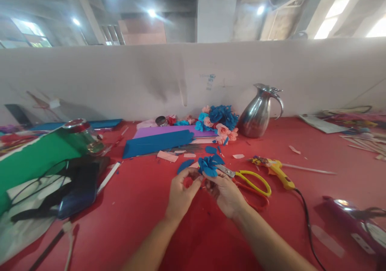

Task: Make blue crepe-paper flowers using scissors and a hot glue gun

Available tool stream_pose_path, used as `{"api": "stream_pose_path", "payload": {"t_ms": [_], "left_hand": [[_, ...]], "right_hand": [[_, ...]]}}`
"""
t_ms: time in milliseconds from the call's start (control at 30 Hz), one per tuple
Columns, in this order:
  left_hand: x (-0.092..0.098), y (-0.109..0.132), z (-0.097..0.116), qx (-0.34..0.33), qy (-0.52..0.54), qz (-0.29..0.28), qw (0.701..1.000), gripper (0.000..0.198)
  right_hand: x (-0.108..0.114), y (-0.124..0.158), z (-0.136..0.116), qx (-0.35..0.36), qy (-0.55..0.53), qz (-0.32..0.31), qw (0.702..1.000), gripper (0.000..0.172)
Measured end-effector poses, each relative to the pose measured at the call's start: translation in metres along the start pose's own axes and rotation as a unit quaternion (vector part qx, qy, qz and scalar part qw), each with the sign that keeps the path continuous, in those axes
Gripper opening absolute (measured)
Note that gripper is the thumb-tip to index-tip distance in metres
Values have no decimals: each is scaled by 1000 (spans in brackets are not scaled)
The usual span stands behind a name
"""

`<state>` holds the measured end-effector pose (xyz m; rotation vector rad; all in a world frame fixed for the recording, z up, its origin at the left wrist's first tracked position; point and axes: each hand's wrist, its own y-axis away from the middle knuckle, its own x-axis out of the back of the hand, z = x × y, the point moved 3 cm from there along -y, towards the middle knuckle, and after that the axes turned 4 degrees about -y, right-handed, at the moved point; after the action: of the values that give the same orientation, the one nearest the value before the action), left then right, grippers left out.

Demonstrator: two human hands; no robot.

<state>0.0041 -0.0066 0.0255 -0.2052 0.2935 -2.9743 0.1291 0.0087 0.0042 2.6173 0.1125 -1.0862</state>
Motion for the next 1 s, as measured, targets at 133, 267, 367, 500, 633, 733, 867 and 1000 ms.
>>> {"api": "stream_pose_path", "payload": {"t_ms": [133,267,367,500,633,733,867,1000], "left_hand": [[1,1,5,-5,-20,21,1000,8],[2,0,3,-11,-34,20,999,11],[2,-2,-3,2,-8,9,1000,13],[1,-3,-8,10,18,-3,1000,14],[2,-2,-9,-2,11,18,1000,11],[3,-2,-9,-11,-1,29,1000,9],[5,-2,-8,-11,-32,33,999,9],[6,1,-2,-35,-101,57,993,10]], "right_hand": [[0,1,1,-12,-2,-4,1000,22],[-1,3,2,-14,9,-1,1000,22],[-2,4,1,-6,32,-7,999,21],[-3,5,-1,22,72,0,997,20],[-1,3,0,46,93,1,995,21],[1,3,2,52,97,2,994,21],[0,3,2,47,96,10,994,23],[-2,4,2,51,106,13,993,26]]}}
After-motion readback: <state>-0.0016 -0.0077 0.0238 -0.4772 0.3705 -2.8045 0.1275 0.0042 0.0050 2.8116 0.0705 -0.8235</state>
